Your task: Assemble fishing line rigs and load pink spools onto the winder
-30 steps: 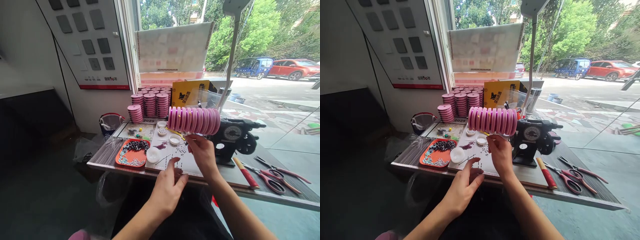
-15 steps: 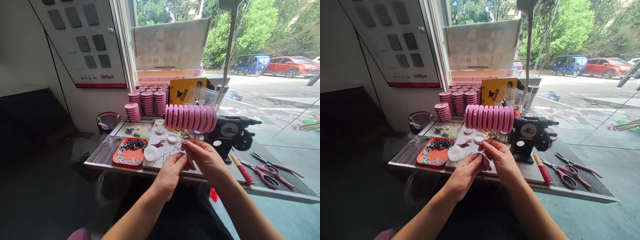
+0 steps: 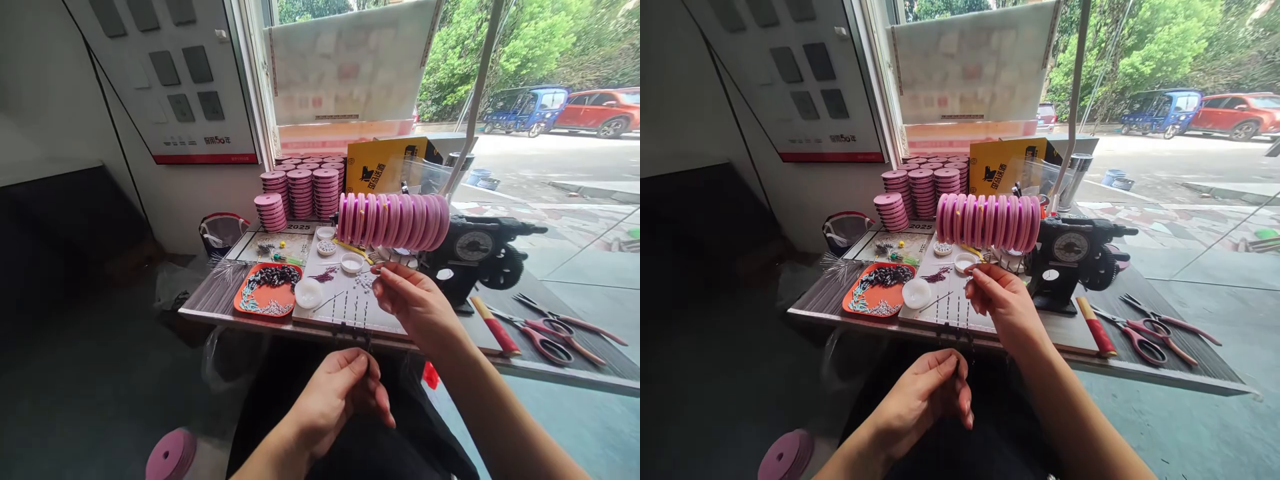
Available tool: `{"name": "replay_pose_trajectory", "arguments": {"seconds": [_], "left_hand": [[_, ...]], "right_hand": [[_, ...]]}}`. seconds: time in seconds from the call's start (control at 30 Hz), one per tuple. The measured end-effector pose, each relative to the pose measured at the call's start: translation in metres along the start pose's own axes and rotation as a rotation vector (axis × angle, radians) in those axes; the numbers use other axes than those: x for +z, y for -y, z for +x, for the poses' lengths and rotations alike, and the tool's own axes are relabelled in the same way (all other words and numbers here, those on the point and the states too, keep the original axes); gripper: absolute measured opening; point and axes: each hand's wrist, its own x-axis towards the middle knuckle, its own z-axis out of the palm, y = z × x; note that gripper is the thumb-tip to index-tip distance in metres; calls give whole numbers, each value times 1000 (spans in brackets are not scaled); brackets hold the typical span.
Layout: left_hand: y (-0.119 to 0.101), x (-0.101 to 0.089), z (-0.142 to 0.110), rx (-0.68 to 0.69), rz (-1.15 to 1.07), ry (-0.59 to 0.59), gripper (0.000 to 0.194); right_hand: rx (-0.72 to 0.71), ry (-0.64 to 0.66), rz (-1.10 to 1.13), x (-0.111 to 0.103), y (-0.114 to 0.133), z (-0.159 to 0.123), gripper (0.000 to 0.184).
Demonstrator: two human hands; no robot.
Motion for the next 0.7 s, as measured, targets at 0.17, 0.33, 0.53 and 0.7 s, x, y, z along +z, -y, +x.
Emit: {"name": "replay_pose_trajectory", "arguments": {"seconds": [0.17, 0.33, 0.53, 0.7], "left_hand": [[3, -3, -3, -15, 10, -24, 26], [4, -5, -6, 13, -39, -5, 19], [3, -11, -12, 34, -59, 43, 29], [4, -13, -13, 59, -7, 25, 43]], "right_hand": [[-4, -1, 0, -1, 0, 0, 23], [-21, -18, -10, -2, 0, 3, 23], [6, 38, -126, -7, -1, -3, 26], [312, 455, -439, -13, -13, -38, 17]]}}
